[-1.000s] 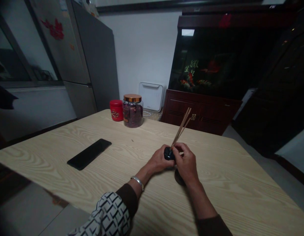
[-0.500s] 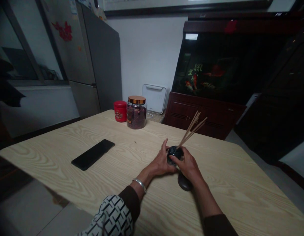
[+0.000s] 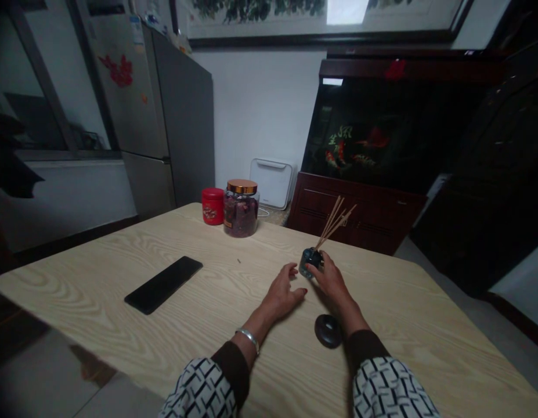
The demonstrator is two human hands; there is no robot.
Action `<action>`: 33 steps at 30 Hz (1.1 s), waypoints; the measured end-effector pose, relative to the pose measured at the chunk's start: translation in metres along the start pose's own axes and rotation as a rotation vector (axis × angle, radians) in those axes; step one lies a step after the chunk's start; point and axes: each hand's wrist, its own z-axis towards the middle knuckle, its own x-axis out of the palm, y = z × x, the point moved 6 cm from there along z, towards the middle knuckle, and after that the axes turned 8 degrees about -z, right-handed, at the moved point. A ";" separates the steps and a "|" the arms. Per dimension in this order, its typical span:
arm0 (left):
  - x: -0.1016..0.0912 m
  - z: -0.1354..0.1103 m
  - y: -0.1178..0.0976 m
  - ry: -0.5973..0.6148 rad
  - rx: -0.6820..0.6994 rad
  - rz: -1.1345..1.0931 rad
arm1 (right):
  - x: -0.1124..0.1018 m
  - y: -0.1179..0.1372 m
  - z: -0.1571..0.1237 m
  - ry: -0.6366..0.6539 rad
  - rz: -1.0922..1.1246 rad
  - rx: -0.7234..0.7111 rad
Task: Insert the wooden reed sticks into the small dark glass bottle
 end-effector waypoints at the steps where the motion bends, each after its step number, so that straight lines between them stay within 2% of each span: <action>1: -0.001 -0.001 -0.001 -0.007 -0.002 0.001 | -0.004 -0.001 -0.010 -0.027 -0.004 0.018; 3: -0.004 -0.006 -0.004 -0.022 -0.003 0.016 | -0.012 -0.001 -0.035 -0.044 -0.012 0.052; 6: -0.007 -0.016 -0.014 -0.042 -0.021 0.050 | -0.025 0.009 -0.075 0.013 0.025 0.050; 8: -0.005 -0.024 -0.031 -0.005 -0.016 0.012 | -0.042 0.025 -0.094 0.035 0.130 0.049; 10: -0.002 -0.031 -0.058 0.084 -0.013 -0.099 | -0.066 0.047 -0.102 0.047 0.302 0.085; 12: -0.002 -0.037 -0.099 0.179 -0.030 -0.256 | -0.099 0.076 -0.101 0.071 0.513 0.117; 13: -0.004 -0.039 -0.123 0.212 -0.040 -0.343 | -0.117 0.095 -0.099 0.098 0.621 0.090; 16: -0.019 -0.045 -0.212 0.295 0.039 -0.528 | -0.182 0.159 -0.093 0.157 0.841 -0.066; 19: -0.041 -0.053 -0.296 0.308 0.193 -0.650 | -0.247 0.215 -0.096 0.107 0.939 -0.277; 21: -0.052 -0.060 -0.334 0.339 0.289 -0.795 | -0.276 0.240 -0.102 0.062 0.988 -0.387; 22: -0.054 -0.064 -0.347 0.373 0.330 -0.879 | -0.285 0.247 -0.106 0.052 1.021 -0.429; 23: -0.055 -0.068 -0.353 0.413 0.365 -0.961 | -0.288 0.251 -0.110 0.052 1.060 -0.462; 25: -0.052 -0.075 -0.351 0.502 0.408 -1.105 | -0.282 0.248 -0.118 0.083 1.147 -0.500; 28: -0.039 -0.083 -0.316 0.594 0.408 -1.262 | -0.246 0.224 -0.126 0.166 1.290 -0.484; 31: -0.025 -0.083 -0.275 0.594 0.375 -1.386 | -0.207 0.196 -0.130 0.202 1.456 -0.436; 33: -0.016 -0.081 -0.260 0.587 0.361 -1.428 | -0.190 0.186 -0.130 0.199 1.536 -0.431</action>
